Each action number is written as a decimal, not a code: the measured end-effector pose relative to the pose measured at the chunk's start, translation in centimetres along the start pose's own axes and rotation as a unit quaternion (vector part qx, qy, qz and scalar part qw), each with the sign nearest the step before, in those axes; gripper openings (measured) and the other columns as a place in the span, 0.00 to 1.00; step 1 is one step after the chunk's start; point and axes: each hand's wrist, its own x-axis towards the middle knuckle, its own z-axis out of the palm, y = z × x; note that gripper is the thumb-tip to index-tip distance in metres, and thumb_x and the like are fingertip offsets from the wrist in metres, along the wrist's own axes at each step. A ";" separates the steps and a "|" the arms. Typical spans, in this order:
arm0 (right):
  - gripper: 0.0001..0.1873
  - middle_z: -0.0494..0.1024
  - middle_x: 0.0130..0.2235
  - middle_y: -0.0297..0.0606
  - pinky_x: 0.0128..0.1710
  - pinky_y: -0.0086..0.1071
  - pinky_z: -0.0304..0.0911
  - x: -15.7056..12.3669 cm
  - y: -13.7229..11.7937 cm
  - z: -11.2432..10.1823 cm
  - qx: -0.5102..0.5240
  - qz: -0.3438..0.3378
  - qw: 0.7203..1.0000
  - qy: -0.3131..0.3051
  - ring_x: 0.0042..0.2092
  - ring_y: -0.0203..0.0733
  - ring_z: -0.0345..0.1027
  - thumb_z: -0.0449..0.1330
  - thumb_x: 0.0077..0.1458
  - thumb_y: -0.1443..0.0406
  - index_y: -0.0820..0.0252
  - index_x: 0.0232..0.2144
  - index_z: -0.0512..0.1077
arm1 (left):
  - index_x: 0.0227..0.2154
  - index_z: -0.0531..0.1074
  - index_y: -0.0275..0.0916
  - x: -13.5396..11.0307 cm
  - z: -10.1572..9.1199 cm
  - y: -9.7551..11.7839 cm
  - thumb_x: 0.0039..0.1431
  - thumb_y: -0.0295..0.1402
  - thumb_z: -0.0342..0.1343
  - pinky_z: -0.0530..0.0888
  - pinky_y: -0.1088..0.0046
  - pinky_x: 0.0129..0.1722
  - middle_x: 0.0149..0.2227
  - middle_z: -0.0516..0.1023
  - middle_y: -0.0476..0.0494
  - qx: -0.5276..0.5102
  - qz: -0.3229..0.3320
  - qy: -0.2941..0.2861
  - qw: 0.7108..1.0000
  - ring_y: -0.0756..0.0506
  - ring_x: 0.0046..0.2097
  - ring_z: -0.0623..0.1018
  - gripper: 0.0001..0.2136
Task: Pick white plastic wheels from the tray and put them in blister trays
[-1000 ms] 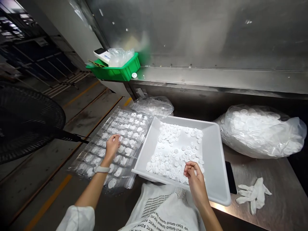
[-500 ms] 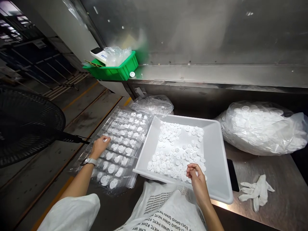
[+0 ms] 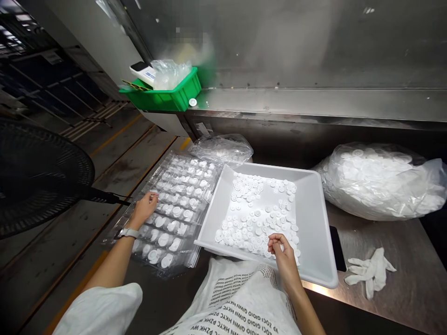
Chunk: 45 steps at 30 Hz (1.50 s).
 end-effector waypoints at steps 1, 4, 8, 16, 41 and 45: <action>0.13 0.66 0.32 0.31 0.37 0.30 0.56 0.0 0.1 0.0 0.000 0.000 1.000 0.003 0.33 0.37 0.58 0.60 0.52 0.55 0.56 0.35 0.68 | 0.48 0.68 0.36 0.0 -0.1 0.0 0.62 0.40 0.53 0.75 0.60 0.44 0.45 0.74 0.41 -0.001 0.005 -0.003 1.000 0.45 0.44 0.76 0.16; 0.13 0.67 0.31 0.32 0.36 0.31 0.56 -0.2 0.2 0.0 -0.001 -0.003 1.000 0.011 0.33 0.38 0.58 0.61 0.50 0.55 0.57 0.34 0.68 | 0.48 0.69 0.36 -0.2 -0.3 0.0 0.62 0.40 0.53 0.75 0.60 0.44 0.45 0.74 0.41 -0.005 0.014 -0.011 1.000 0.45 0.44 0.76 0.16; 0.13 0.67 0.30 0.32 0.36 0.31 0.57 -0.3 0.3 0.3 -0.005 -0.009 1.000 0.018 0.32 0.37 0.58 0.61 0.49 0.56 0.57 0.34 0.69 | 0.48 0.68 0.36 -0.4 -0.5 0.0 0.62 0.40 0.53 0.75 0.60 0.44 0.45 0.74 0.41 -0.020 0.017 -0.006 1.000 0.45 0.44 0.76 0.16; 0.14 0.68 0.30 0.33 0.35 0.32 0.57 -0.4 0.6 0.7 -0.018 -0.014 0.999 0.022 0.31 0.39 0.59 0.60 0.47 0.56 0.58 0.33 0.69 | 0.49 0.68 0.36 0.1 0.3 -0.6 0.61 0.37 0.54 0.74 0.58 0.47 0.50 0.72 0.40 -0.048 0.065 -0.045 0.996 0.43 0.48 0.74 0.16; 0.13 0.69 0.28 0.33 0.34 0.32 0.56 -1.6 1.4 0.6 -0.069 -0.010 0.998 0.003 0.30 0.38 0.59 0.58 0.48 0.56 0.59 0.32 0.69 | 0.47 0.70 0.36 -2.8 0.1 -1.4 0.62 0.37 0.53 0.74 0.59 0.47 0.46 0.74 0.42 -0.009 0.162 0.008 0.987 0.45 0.45 0.75 0.13; 0.12 0.68 0.29 0.33 0.35 0.32 0.57 -2.2 2.0 -0.1 -0.093 -0.019 0.995 -0.018 0.31 0.38 0.60 0.57 0.49 0.56 0.58 0.32 0.68 | 0.49 0.68 0.37 -4.6 0.1 -1.5 0.62 0.37 0.54 0.72 0.56 0.50 0.49 0.73 0.40 -0.049 0.160 0.045 0.985 0.43 0.49 0.74 0.15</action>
